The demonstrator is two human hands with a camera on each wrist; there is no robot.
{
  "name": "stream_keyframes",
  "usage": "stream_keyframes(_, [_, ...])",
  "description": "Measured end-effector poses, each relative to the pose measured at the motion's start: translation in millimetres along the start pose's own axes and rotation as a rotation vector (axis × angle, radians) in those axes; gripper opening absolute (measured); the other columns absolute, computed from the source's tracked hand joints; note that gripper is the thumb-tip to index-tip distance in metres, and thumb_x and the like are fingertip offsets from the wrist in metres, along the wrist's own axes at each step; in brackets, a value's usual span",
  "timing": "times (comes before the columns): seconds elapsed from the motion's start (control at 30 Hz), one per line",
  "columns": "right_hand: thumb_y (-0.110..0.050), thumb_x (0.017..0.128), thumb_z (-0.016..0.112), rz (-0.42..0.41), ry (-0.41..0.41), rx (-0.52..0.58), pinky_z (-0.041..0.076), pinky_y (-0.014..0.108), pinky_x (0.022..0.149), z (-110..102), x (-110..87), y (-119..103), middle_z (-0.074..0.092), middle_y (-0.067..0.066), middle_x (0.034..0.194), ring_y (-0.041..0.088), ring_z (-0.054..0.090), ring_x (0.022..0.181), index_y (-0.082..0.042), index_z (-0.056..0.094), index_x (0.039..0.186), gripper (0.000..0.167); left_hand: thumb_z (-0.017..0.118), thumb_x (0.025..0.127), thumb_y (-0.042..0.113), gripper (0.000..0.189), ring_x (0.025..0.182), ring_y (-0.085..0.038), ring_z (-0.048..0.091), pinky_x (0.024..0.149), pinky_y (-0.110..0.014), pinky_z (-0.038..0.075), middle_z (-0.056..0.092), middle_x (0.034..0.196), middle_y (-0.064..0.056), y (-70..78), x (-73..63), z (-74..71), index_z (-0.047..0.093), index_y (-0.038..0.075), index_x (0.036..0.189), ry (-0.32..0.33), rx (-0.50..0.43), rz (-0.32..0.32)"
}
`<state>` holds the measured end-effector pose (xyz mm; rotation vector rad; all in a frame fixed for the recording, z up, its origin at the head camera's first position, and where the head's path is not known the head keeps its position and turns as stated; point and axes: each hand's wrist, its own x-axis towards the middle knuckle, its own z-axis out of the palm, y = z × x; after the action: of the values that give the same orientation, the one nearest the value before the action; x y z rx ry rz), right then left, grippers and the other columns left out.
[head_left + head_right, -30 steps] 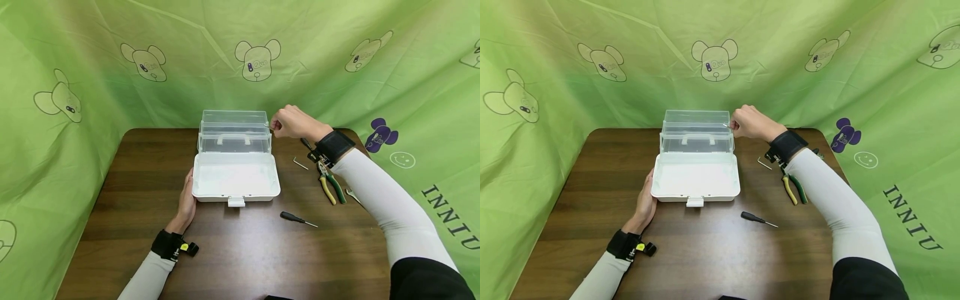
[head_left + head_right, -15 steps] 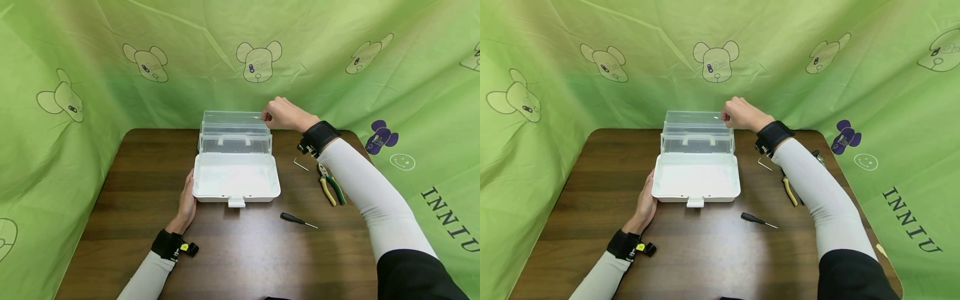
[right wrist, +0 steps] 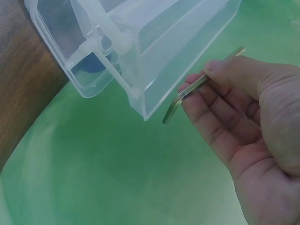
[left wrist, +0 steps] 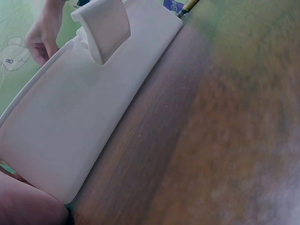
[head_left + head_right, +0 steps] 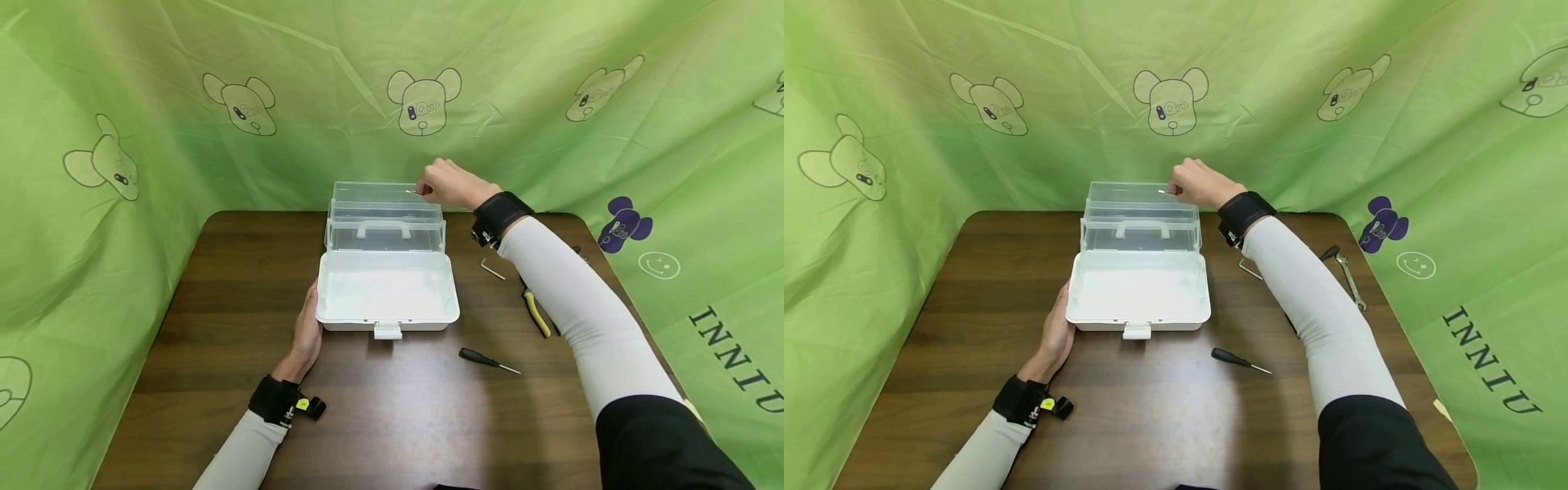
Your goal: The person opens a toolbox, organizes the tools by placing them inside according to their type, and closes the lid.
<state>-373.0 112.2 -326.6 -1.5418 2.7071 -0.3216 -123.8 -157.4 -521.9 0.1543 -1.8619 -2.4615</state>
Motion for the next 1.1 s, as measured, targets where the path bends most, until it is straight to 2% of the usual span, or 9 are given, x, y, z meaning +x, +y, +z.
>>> stream_keyframes(0.4, [0.011, 0.096, 0.066, 0.009, 0.012, 0.023, 0.029, 0.031, 0.064, 21, 18.6, 6, 0.024, -0.004, 0.066, 0.015, 0.026, 0.063, -0.015, 0.034, 0.064, 0.052, 0.02, 0.119, 0.035, 0.06, 0.163, -0.022, 0.008, 0.132, -0.044, 0.009, 0.011, 0.178, -0.009, 0.6, -2.3, -4.7, 0.012, 0.006, 0.17, 0.018, 0.018, -0.016])
stream_keyframes(0.6, [0.01, 0.097, 0.067, 0.016, 0.016, 0.029, 0.021, 0.032, 0.066, 29, 20.4, 11, 0.018, -0.003, 0.07, 0.016, 0.02, 0.066, -0.014, 0.03, 0.068, 0.053, 0.02, 0.119, 0.036, 0.06, 0.163, -0.022, 0.008, 0.132, -0.044, 0.01, 0.011, 0.178, -0.008, 1.0, -2.7, -4.3, 0.013, 0.007, 0.171, 0.012, 0.018, -0.008])
stream_keyframes(0.73, [0.014, 0.093, 0.066, 0.027, 0.028, 0.032, 0.019, 0.033, 0.066, 31, 20.6, 14, 0.02, -0.003, 0.07, 0.016, 0.021, 0.066, -0.012, 0.031, 0.068, 0.051, 0.019, 0.119, 0.036, 0.06, 0.163, -0.022, 0.008, 0.132, -0.044, 0.009, 0.011, 0.178, -0.009, 2.8, -2.1, -3.6, 0.012, 0.006, 0.17, 0.005, 0.018, -0.008])
stream_keyframes(0.9, [0.011, 0.095, 0.068, 0.06, 0.013, 0.045, 0.021, 0.032, 0.065, 32, 21.7, 15, 0.023, -0.003, 0.069, 0.016, 0.024, 0.065, -0.015, 0.032, 0.067, 0.053, 0.019, 0.119, 0.034, 0.06, 0.163, -0.023, 0.007, 0.132, -0.044, 0.009, 0.01, 0.178, -0.01, 3.9, -3.0, -3.1, 0.011, 0.005, 0.17, 0.01, 0.016, -0.02])
stream_keyframes(1.1, [0.009, 0.096, 0.069, 0.108, -0.016, 0.058, 0.026, 0.033, 0.066, 31, 23.8, 17, 0.03, -0.001, 0.067, 0.018, 0.03, 0.066, -0.012, 0.041, 0.066, 0.046, 0.019, 0.119, 0.032, 0.059, 0.163, -0.024, 0.008, 0.132, -0.043, 0.009, 0.011, 0.178, -0.012, 3.6, -3.5, -2.9, 0.011, 0.003, 0.17, 0.014, -0.001, -0.001])
